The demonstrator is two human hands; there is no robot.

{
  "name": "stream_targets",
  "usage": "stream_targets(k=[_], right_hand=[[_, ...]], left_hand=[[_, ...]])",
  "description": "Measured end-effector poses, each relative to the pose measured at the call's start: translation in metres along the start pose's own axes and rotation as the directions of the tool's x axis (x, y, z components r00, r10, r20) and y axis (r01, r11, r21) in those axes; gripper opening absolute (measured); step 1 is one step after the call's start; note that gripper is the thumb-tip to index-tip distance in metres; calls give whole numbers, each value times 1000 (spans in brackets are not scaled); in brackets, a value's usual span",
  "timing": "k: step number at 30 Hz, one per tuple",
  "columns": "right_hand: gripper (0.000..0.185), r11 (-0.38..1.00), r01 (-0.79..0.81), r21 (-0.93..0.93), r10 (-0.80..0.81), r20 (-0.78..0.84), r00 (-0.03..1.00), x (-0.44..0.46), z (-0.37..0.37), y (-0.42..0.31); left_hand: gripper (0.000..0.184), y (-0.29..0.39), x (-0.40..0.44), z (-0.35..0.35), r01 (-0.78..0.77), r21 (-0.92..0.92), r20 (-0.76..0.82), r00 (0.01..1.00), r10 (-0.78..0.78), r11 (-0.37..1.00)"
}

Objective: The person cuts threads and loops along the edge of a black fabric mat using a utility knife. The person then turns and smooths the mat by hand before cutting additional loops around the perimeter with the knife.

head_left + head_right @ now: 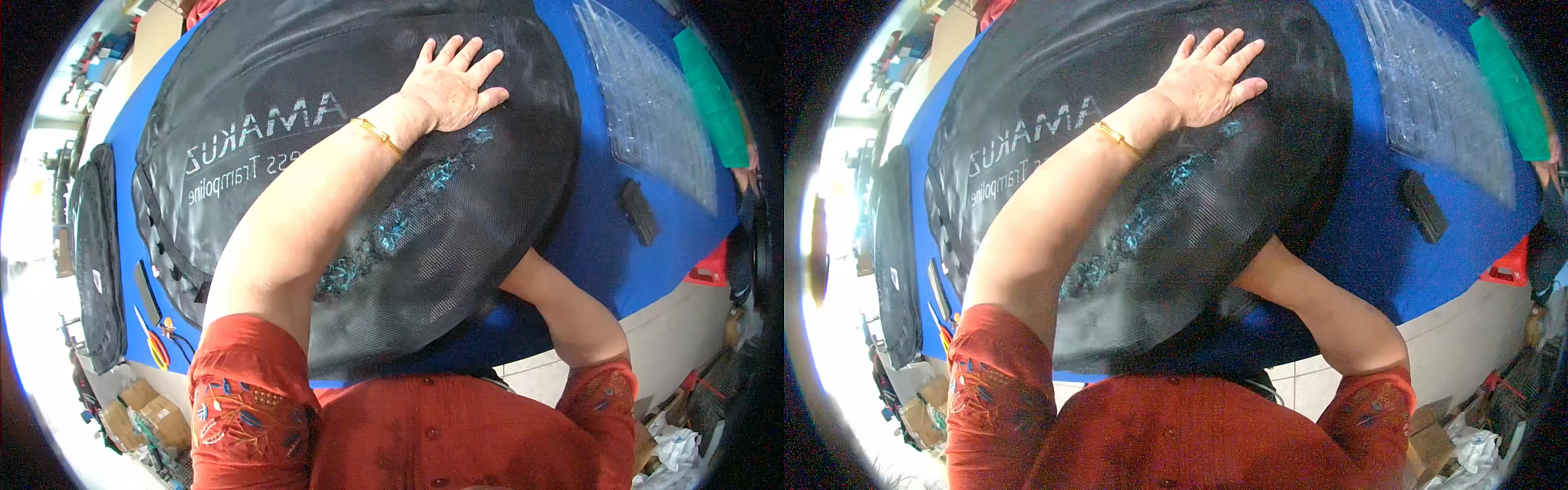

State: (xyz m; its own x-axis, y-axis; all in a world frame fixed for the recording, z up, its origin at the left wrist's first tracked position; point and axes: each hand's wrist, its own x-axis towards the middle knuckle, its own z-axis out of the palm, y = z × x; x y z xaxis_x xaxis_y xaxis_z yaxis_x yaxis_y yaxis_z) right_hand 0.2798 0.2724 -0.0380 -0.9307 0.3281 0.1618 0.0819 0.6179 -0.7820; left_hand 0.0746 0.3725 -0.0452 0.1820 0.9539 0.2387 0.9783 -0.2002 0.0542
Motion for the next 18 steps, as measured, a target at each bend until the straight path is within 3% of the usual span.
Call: stream_targets(k=[4,5,6,7,9,13,16,18], right_hand=[[45,983,137,-122,-159,-189,969,11,17,28],[44,988,-11,151,30,-121,992,8,2,24],[43,899,-177,400,195,-4,981,7,-10,18],[43,900,-176,399,192,-2,981,6,-13,20],[41,654,-192,731,351,-69,934,3,-13,25],[50,791,-26,612,176,-187,967,10,-6,50],[50,806,-12,591,55,-54,997,13,-15,39],[48,994,37,98,-34,-34,999,13,-12,24]], left_hand=[[73,0,2,-2,6,-45,1,1000,-6,999],[74,-1,2,-3,17,-91,28,999,-15,996],[75,-1,2,-3,32,-136,57,998,-24,990],[75,-1,1,-4,34,-135,56,998,-27,990],[76,-3,-3,-9,8,-228,34,999,-1,974],[75,-4,-20,-12,-35,-154,31,999,41,987],[75,0,-21,-8,-29,-58,-39,999,27,998],[74,-3,-20,-6,-25,-35,-61,998,23,999]])
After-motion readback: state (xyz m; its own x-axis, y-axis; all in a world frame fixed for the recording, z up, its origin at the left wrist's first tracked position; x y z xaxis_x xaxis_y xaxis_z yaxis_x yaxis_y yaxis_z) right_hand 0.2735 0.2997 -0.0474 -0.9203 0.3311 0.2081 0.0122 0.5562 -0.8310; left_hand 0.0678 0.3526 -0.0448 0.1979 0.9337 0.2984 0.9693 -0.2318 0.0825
